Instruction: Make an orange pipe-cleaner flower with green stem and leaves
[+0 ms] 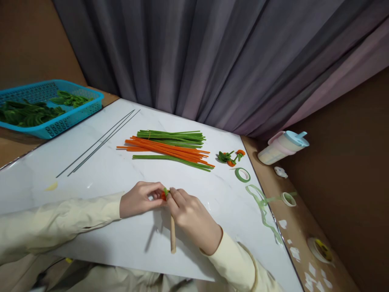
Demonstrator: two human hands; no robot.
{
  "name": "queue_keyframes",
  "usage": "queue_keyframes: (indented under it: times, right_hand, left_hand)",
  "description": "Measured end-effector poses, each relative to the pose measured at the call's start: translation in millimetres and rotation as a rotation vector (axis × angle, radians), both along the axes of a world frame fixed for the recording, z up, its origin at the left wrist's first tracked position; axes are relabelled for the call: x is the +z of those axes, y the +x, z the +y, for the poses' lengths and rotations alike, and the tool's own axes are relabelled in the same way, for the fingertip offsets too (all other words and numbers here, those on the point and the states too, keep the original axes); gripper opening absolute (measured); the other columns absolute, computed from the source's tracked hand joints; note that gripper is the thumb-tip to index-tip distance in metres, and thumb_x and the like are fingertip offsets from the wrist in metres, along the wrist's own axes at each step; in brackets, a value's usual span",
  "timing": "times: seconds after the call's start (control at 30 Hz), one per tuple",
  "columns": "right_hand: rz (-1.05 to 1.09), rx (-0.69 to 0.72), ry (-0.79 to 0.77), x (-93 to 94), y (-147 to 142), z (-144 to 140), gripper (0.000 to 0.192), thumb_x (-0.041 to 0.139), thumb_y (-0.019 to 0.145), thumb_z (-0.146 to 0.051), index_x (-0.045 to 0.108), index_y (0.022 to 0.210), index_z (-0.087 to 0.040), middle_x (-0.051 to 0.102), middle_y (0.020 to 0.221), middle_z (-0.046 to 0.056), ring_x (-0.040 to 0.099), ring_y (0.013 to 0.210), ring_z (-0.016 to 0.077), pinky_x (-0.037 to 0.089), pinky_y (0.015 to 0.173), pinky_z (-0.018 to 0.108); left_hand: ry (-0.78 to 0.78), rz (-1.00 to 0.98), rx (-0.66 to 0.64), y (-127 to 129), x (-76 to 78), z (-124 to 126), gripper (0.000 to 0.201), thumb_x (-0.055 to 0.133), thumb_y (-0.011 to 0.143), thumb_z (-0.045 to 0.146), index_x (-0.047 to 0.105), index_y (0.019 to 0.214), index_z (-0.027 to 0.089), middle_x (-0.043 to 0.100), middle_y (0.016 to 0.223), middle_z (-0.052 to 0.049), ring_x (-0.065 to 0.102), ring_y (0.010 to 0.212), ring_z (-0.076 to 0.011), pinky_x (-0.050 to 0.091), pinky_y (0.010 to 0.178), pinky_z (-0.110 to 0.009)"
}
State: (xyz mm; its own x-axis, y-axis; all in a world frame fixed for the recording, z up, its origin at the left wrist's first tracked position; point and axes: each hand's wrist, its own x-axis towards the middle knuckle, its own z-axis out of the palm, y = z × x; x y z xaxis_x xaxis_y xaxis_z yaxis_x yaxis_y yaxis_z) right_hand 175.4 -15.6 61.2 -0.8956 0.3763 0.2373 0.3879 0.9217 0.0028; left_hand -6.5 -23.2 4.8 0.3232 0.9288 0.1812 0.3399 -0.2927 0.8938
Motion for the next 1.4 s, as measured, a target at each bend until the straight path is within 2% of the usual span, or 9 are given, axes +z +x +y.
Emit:
queue_keyframes:
  times: [0.13,0.3,0.53,0.6,0.83,1.0,1.1,1.2,1.4]
  right_hand:
    - [-0.086,-0.04,-0.103,11.7,0,3,0.017,0.039,0.09,-0.009,0.055,0.09,-0.012,0.062,0.088,0.012,0.06,0.08,0.0183,0.053,0.062,0.029]
    - [-0.096,-0.049,-0.118,20.2,4,1,0.014,0.041,0.088,-0.008,0.054,0.092,-0.012,0.062,0.093,0.011,0.06,0.081,0.0181,0.054,0.065,0.03]
    - [-0.163,-0.024,0.201,11.9,-5,-13,0.018,0.038,0.083,-0.002,0.055,0.082,-0.009,0.061,0.089,0.017,0.059,0.072,0.0222,0.052,0.051,0.031]
    - [-0.194,0.001,0.237,11.4,-7,-14,0.015,0.041,0.082,-0.003,0.055,0.081,-0.009,0.061,0.086,0.016,0.058,0.068,0.0226,0.05,0.047,0.031]
    - [-0.122,-0.014,0.106,11.9,-5,-12,0.02,0.035,0.085,-0.003,0.052,0.08,-0.011,0.056,0.073,0.009,0.05,0.058,0.017,0.043,0.044,0.027]
    - [0.005,-0.074,-0.057,11.2,-1,-9,0.026,0.028,0.091,-0.008,0.052,0.084,-0.012,0.056,0.073,0.007,0.051,0.061,0.0153,0.045,0.048,0.026]
    - [0.155,-0.054,-0.045,3.4,7,-8,0.021,0.035,0.09,-0.008,0.054,0.098,-0.011,0.061,0.09,0.012,0.058,0.08,0.0176,0.051,0.063,0.029]
    - [0.261,-0.037,-0.03,-5.1,15,-8,0.021,0.042,0.088,-0.007,0.055,0.104,-0.013,0.06,0.107,0.016,0.058,0.094,0.0206,0.052,0.071,0.033]
    - [0.31,0.104,-0.123,-1.2,19,-4,0.021,0.046,0.086,-0.007,0.057,0.103,-0.013,0.061,0.113,0.015,0.054,0.107,0.0221,0.052,0.079,0.037]
  left_hand:
    - [0.081,0.037,0.019,1,-2.4,0,0.01,0.061,0.075,0.024,0.058,0.075,0.015,0.057,0.063,0.002,0.05,0.055,-0.0076,0.043,0.055,-0.017]
    - [0.229,0.088,0.028,0,-5.1,-2,0.01,0.06,0.078,0.025,0.058,0.08,0.015,0.06,0.069,0.0,0.053,0.059,-0.0083,0.045,0.058,-0.017]
    - [0.56,0.199,0.02,-1,-8.4,-3,0.019,0.047,0.088,0.03,0.056,0.08,0.015,0.055,0.062,0.0,0.051,0.056,-0.0101,0.042,0.054,-0.019]
    - [0.612,0.219,0.023,-1,-8.7,-3,0.019,0.045,0.088,0.028,0.055,0.079,0.015,0.055,0.061,-0.001,0.051,0.055,-0.0106,0.042,0.053,-0.02]
    - [0.672,0.28,0.02,0,-8.3,-4,0.023,0.044,0.089,0.032,0.054,0.076,0.015,0.055,0.06,-0.001,0.051,0.055,-0.0115,0.04,0.052,-0.021]
    - [0.607,0.248,0.014,-1,-7.2,-5,0.022,0.047,0.088,0.034,0.054,0.078,0.015,0.054,0.061,0.0,0.051,0.056,-0.0109,0.04,0.053,-0.02]
    - [0.521,0.188,0.041,-1,-3.7,-5,0.019,0.049,0.086,0.031,0.056,0.082,0.015,0.055,0.063,-0.001,0.051,0.055,-0.0101,0.041,0.053,-0.019]
    - [0.437,0.125,0.02,-1,-0.2,-6,0.018,0.052,0.084,0.031,0.058,0.084,0.014,0.057,0.065,-0.002,0.052,0.056,-0.0096,0.043,0.055,-0.019]
    - [0.072,-0.092,-0.089,-3,1.1,-1,0.023,0.066,0.072,0.029,0.062,0.085,0.011,0.064,0.072,-0.005,0.055,0.055,-0.0095,0.049,0.054,-0.019]
